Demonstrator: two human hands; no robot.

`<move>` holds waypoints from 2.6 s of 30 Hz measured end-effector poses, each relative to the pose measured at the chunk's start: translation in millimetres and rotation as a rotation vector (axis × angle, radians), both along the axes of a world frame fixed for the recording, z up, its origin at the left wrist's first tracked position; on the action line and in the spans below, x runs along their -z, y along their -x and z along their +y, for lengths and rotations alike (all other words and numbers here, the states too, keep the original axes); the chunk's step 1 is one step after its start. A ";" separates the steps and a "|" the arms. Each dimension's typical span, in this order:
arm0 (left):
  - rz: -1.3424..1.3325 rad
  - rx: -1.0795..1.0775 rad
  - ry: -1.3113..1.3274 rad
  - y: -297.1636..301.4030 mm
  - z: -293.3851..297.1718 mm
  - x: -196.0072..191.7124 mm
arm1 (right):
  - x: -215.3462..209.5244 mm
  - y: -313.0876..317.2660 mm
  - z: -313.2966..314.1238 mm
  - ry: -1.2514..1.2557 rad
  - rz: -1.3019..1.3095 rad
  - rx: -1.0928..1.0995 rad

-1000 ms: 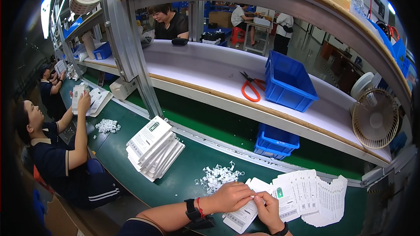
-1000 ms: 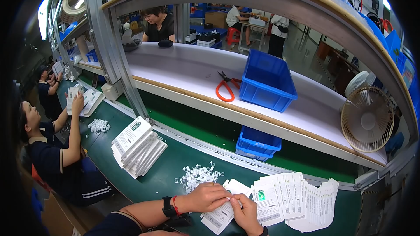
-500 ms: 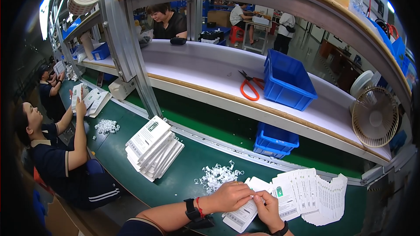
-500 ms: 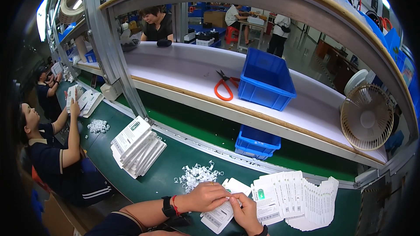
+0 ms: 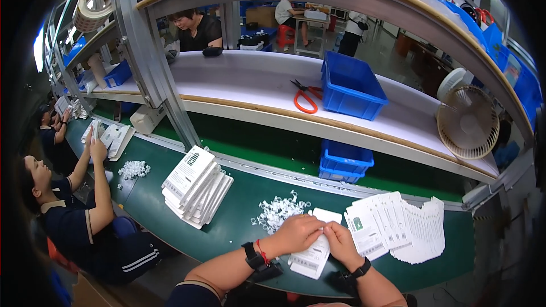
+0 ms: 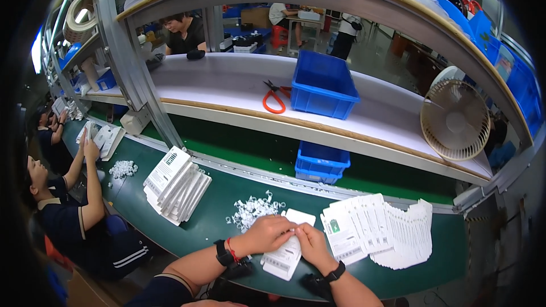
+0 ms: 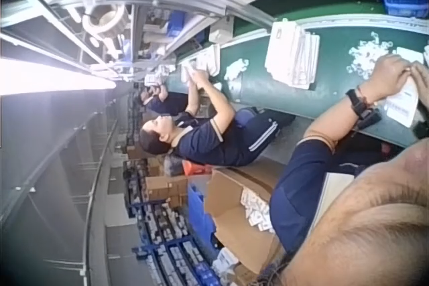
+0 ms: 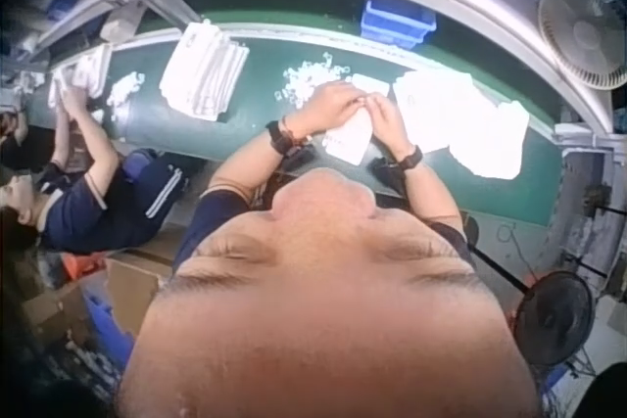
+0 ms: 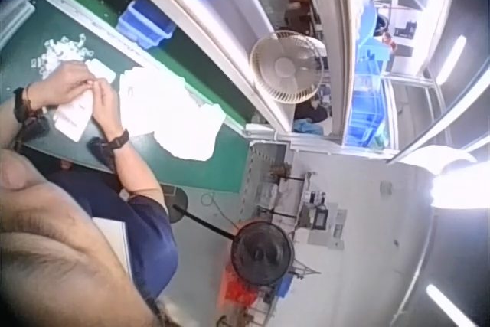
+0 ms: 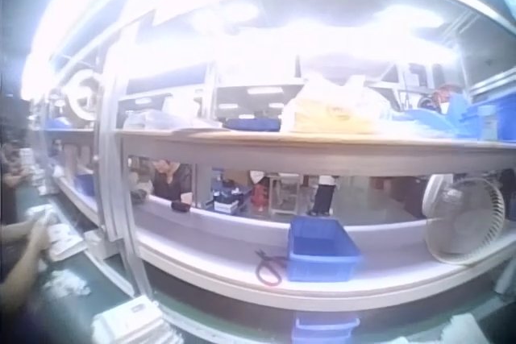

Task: Packing small white electronic components and cards into a plastic bag at an assembly line.

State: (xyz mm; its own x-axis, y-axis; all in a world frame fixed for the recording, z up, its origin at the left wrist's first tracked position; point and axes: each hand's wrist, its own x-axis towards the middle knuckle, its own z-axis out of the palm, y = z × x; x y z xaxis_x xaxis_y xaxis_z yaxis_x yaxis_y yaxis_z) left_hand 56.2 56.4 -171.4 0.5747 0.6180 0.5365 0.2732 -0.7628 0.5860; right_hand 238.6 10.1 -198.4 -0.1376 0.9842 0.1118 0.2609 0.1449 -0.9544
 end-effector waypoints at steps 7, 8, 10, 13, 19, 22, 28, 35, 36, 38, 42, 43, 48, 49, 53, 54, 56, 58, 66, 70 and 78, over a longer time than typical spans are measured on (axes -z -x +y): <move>-0.048 0.022 0.003 0.1 6.4 6.6 | 4.7 2.0 5.0 -0.138 -0.091 0.044; -0.050 0.027 0.002 -0.7 6.2 6.3 | 4.9 0.1 6.5 -0.139 -0.093 0.048; -0.054 0.018 0.017 -1.1 5.9 6.9 | 2.4 -5.2 10.4 -0.107 -0.106 -0.034; -0.065 0.007 0.013 -0.6 7.5 9.6 | -6.6 -11.3 20.1 0.047 -0.045 -0.147; -0.034 -0.017 0.040 0.4 10.4 11.4 | -3.9 -13.5 30.3 0.264 0.159 -0.264; -0.034 -0.019 0.035 0.7 9.8 12.0 | 0.4 -17.0 28.5 0.215 0.114 -0.270; -0.015 0.029 0.049 4.2 5.5 5.7 | 5.3 -17.2 22.2 0.173 0.177 -0.295; -0.024 0.037 0.036 2.7 6.5 7.2 | 3.9 -19.1 21.0 0.174 0.169 -0.281; -0.021 0.036 0.041 2.9 6.3 7.3 | 4.5 -19.2 21.2 0.166 0.160 -0.280; -0.027 0.041 0.029 2.0 6.8 5.3 | 4.8 -21.0 22.0 0.158 0.145 -0.276; -0.021 0.036 0.012 1.9 6.8 4.1 | 4.2 -20.5 21.6 0.148 0.145 -0.272; -0.020 0.035 0.010 2.3 6.7 4.0 | 4.2 -20.2 21.5 0.149 0.145 -0.272; -0.022 0.038 -0.002 2.2 6.1 4.6 | 3.5 -20.1 20.0 0.122 0.119 -0.271; -0.029 0.038 -0.009 2.7 5.7 3.6 | 2.7 -19.5 19.6 0.124 0.121 -0.269; -0.034 0.048 -0.002 3.3 6.2 3.3 | 0.2 -18.4 19.0 0.111 0.110 -0.271; -0.033 0.051 -0.002 3.3 6.2 3.5 | 0.2 -18.4 19.2 0.102 0.090 -0.267; -0.041 0.045 0.007 3.3 5.6 3.5 | -2.5 -17.6 18.5 0.108 0.087 -0.265; -0.040 0.046 0.005 3.1 6.1 2.7 | -2.6 -17.8 18.6 0.115 0.084 -0.263; 0.029 0.037 0.056 3.8 4.3 -0.3 | -0.6 -18.7 18.8 0.113 0.079 -0.270; 0.004 0.044 0.060 3.4 4.0 -0.5 | 0.4 -18.9 18.1 0.117 0.080 -0.259; 0.007 0.038 0.060 4.2 3.2 -2.4 | -2.9 -18.8 17.4 0.123 0.065 -0.262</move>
